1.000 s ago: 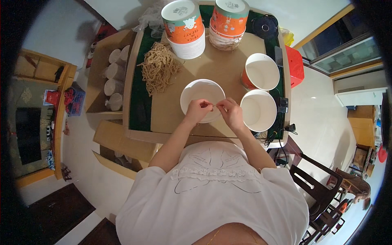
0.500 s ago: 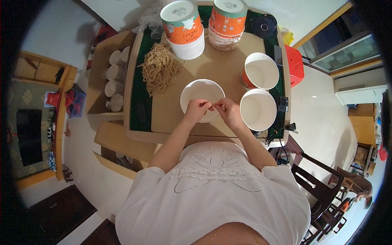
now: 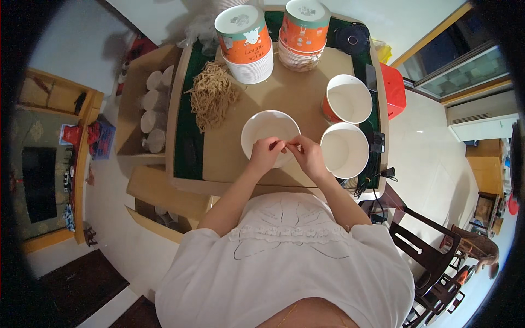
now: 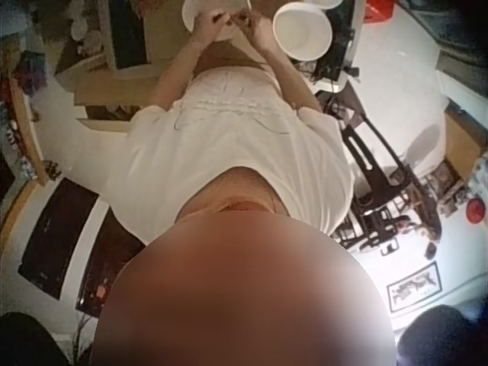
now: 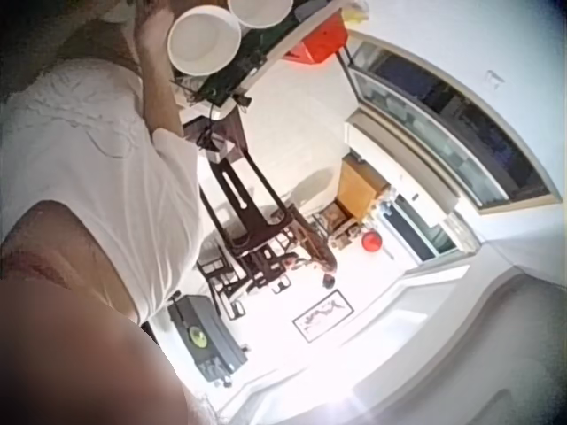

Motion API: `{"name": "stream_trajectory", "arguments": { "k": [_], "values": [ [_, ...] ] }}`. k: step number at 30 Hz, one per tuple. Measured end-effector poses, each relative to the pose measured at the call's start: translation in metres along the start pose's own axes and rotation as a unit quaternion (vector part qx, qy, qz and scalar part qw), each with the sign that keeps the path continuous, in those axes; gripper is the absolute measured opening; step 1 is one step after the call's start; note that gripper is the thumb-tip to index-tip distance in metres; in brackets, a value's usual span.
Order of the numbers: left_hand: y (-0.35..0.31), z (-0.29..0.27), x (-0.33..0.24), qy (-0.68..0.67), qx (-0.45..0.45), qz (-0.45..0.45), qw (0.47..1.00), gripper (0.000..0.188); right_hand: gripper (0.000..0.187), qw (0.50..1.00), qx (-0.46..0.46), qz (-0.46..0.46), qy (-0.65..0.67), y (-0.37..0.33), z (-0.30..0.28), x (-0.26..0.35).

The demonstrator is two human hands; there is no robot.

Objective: Putting rubber bands around paper cups containing noodles as part of a packaging process.

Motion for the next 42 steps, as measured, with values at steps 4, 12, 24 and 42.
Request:
{"name": "stream_trajectory", "arguments": {
  "k": [4,12,24,42],
  "values": [
    [-0.011,-0.006,-0.004,0.002,0.005,0.016,1.000,0.017,0.009,0.999,-0.006,-0.034,-0.034,-0.001,-0.017,0.014],
    [-0.033,-0.009,-0.046,-0.011,0.047,-0.002,0.999,0.008,0.008,0.995,-0.022,-0.088,-0.044,-0.009,-0.010,0.012],
    [-0.081,-0.022,-0.104,-0.096,0.155,-0.108,0.977,0.007,0.005,0.987,0.039,-0.108,-0.111,-0.015,0.003,0.014],
    [-0.084,-0.055,-0.112,0.124,-0.001,0.026,0.992,0.007,0.016,0.908,0.178,-0.295,-0.239,-0.043,0.051,0.058]
  ]
}}
Point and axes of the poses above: each hand's wrist, its own y-axis towards the middle knuckle, its own z-axis out of the palm, x = y × z, the point moved 10 cm from there along y, towards the middle knuckle, and after that the axes turned 5 degrees about -y, right-handed, at the moved point
